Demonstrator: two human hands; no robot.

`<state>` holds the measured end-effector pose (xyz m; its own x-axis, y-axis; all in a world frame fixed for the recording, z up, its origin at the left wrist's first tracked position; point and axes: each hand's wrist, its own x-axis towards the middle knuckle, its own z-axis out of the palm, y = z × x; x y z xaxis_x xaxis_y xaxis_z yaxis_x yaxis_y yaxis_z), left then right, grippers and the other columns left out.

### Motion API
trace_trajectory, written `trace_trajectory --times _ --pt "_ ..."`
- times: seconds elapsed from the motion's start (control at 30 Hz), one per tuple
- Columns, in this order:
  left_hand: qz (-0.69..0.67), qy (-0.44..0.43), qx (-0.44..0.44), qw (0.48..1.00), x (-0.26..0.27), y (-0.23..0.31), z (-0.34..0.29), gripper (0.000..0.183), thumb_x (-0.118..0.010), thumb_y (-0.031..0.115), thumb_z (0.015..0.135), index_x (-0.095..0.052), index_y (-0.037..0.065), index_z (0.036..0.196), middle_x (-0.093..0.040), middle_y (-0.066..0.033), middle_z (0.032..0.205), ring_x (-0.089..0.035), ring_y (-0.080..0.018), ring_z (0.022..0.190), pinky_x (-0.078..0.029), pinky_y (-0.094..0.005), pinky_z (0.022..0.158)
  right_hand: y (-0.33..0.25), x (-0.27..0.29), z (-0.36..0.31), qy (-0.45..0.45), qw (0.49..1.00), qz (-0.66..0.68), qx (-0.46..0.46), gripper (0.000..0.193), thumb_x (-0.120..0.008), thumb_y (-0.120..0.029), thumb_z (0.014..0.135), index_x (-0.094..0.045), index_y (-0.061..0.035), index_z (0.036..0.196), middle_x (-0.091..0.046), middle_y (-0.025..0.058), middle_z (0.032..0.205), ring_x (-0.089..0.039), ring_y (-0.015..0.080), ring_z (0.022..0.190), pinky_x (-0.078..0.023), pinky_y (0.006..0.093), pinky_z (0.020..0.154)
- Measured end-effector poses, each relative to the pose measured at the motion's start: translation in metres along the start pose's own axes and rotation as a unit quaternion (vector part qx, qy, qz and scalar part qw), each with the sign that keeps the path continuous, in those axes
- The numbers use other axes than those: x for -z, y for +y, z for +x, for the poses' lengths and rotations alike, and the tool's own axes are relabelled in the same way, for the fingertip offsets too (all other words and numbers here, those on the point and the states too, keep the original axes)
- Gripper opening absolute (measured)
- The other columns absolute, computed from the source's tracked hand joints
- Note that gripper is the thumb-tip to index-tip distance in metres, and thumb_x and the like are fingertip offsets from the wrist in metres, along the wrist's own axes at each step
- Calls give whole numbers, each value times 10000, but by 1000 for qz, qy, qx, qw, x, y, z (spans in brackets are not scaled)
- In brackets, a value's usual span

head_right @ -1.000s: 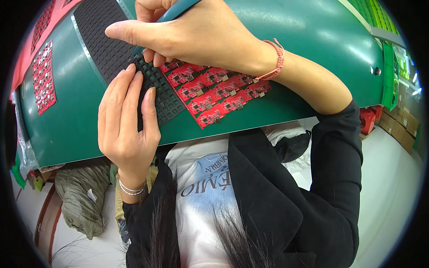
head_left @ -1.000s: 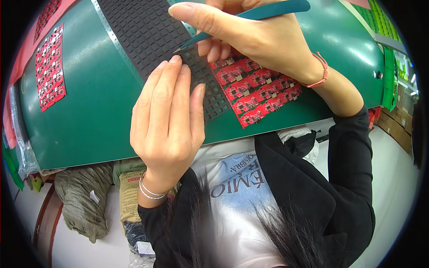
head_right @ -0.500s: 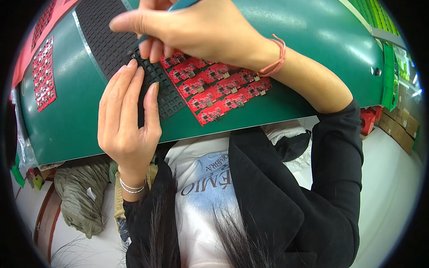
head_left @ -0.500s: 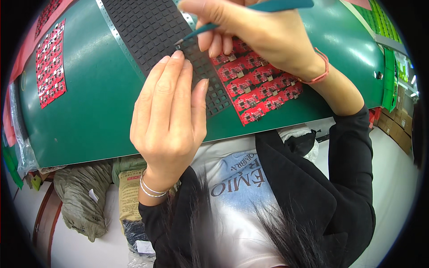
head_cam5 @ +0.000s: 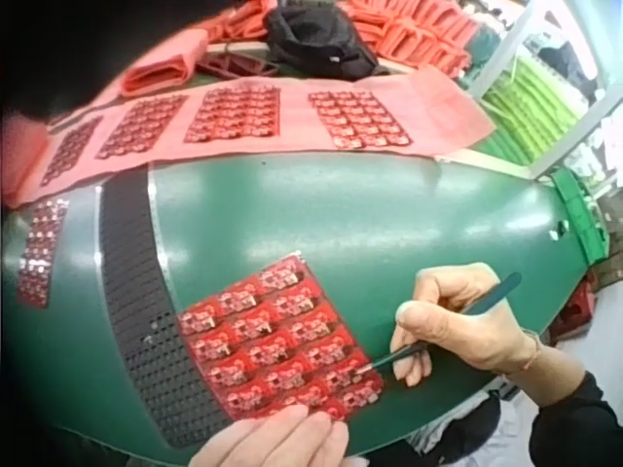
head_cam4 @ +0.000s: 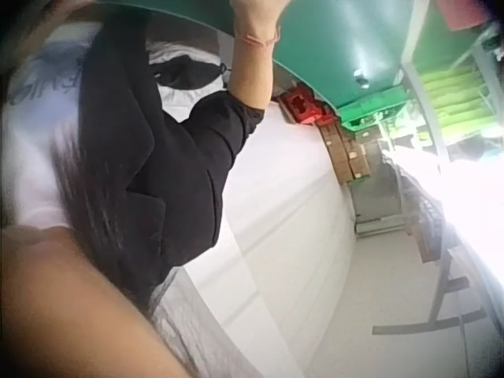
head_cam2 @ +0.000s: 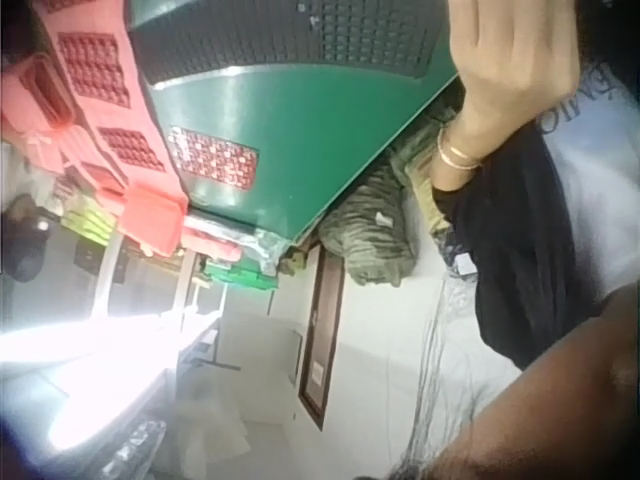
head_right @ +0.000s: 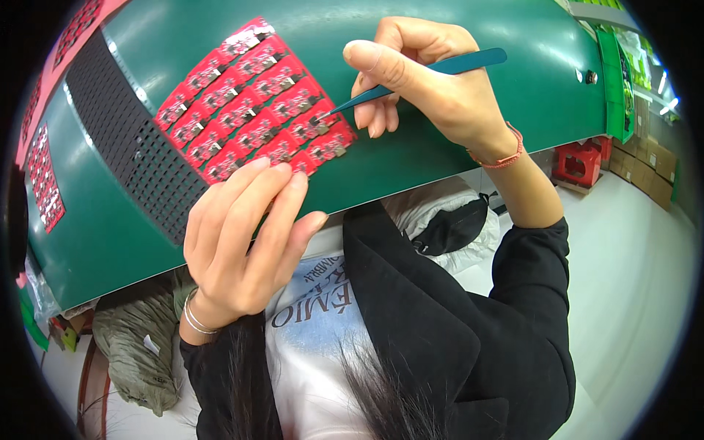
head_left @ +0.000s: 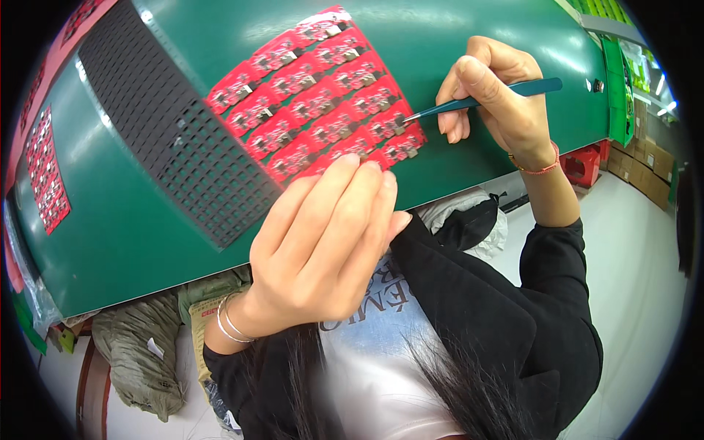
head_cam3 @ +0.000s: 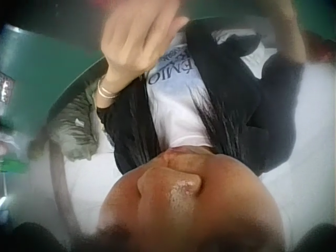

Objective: The person assembles small electronic components onto printed circuit boards using tweezers at a workstation.

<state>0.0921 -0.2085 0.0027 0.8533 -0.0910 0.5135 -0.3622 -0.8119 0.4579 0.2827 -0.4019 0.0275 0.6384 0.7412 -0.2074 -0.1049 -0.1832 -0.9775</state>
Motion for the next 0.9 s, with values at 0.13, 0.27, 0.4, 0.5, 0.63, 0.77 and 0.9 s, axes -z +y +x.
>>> trace_trajectory --times 0.13,0.27,0.4,0.5,0.63,0.77,0.9 --pt "22 -21 -28 999 -15 0 5 317 -835 140 808 -776 2 1087 -727 -95 1083 -719 -258 1003 -560 -361 835 2 6 -7 5 1000 -8 -9 297 -691 -208 1023 -630 2 821 -708 102 742 -719 147 600 -527 238 482" --pt "68 -34 -46 996 -23 -3 7 204 -750 127 874 -782 22 1046 -736 -82 1074 -714 -210 990 -536 -317 787 5 14 -8 5 1000 -30 1 319 -708 -222 1013 -635 -1 795 -694 82 702 -719 140 600 -535 233 489" --pt "106 -16 -28 994 -29 3 14 197 -750 131 873 -787 42 1045 -747 -42 1137 -678 -180 932 -516 -292 782 5 12 -8 5 1000 -29 0 322 -736 -223 995 -636 -10 775 -682 66 676 -722 131 607 -540 225 496" --pt "110 -40 -19 993 -29 4 15 202 -755 134 871 -785 38 1047 -747 -44 1167 -664 -177 905 -516 -288 779 6 10 -8 16 999 -37 -2 330 -749 -220 985 -633 -18 751 -674 55 660 -720 122 609 -542 222 500" --pt "101 -27 -20 994 -33 2 14 225 -767 133 861 -773 -4 1040 -740 -95 1182 -663 -196 901 -535 -299 747 5 9 -7 12 999 -43 -7 346 -755 -226 981 -631 -24 730 -670 47 651 -715 112 605 -544 219 505" --pt "94 -24 -25 995 -35 0 15 243 -772 127 852 -765 -29 1037 -736 -122 1178 -663 -208 897 -545 -303 721 6 9 -7 12 999 -42 3 350 -756 -225 981 -630 -28 721 -667 37 644 -706 100 598 -544 219 504" --pt "92 -23 -28 995 -35 0 16 244 -776 118 847 -765 -31 1040 -736 -124 1177 -662 -206 891 -545 -298 715 7 12 -8 -26 993 -108 35 243 -626 -81 1031 -575 23 817 -705 164 722 -689 162 567 -555 248 497"
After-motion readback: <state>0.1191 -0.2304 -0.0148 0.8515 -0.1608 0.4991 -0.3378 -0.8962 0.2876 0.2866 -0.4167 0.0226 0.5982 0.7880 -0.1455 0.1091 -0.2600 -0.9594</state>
